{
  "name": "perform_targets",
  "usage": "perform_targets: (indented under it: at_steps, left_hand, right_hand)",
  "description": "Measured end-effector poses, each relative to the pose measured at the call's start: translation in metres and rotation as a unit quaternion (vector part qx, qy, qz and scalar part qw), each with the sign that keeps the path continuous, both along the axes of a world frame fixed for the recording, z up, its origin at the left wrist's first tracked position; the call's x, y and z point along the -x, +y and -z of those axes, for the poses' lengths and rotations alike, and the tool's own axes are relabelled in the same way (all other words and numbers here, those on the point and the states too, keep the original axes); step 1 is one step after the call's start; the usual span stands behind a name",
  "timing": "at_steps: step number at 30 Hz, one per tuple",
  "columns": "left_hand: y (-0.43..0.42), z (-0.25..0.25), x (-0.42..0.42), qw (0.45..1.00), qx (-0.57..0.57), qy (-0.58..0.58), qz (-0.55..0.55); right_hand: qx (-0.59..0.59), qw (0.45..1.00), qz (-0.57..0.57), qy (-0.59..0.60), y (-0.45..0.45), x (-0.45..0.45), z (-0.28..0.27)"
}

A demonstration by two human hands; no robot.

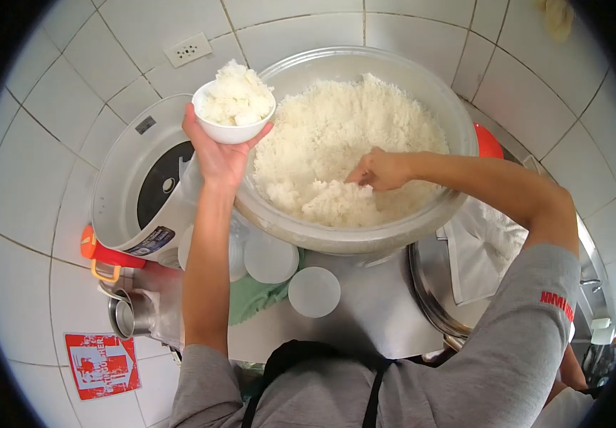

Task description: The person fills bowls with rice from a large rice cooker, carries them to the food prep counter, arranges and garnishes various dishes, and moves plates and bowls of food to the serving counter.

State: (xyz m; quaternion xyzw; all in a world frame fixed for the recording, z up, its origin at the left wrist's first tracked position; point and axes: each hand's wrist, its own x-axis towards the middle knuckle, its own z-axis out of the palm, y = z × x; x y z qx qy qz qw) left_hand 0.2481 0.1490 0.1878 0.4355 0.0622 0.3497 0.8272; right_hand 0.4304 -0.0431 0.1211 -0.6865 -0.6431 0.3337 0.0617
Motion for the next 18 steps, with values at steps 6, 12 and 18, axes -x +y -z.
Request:
perform_targets:
  at_steps: [6, 12, 18]
  left_hand:
    - [0.005, 0.003, 0.000, 0.999, 0.008, 0.015, 0.028]
    - [-0.008, -0.001, 0.006, 0.993, -0.002, 0.069, 0.101]
    - [-0.050, -0.003, -0.023, 0.986, -0.009, 0.088, 0.139]
  right_hand:
    - [0.086, 0.980, 0.164, 0.079, -0.019, 0.003, -0.044]
    - [-0.119, 0.963, 0.241, -0.003, -0.020, -0.034, -0.117]
    - [-0.260, 0.803, 0.269, -0.463, 0.029, 0.028, -0.146]
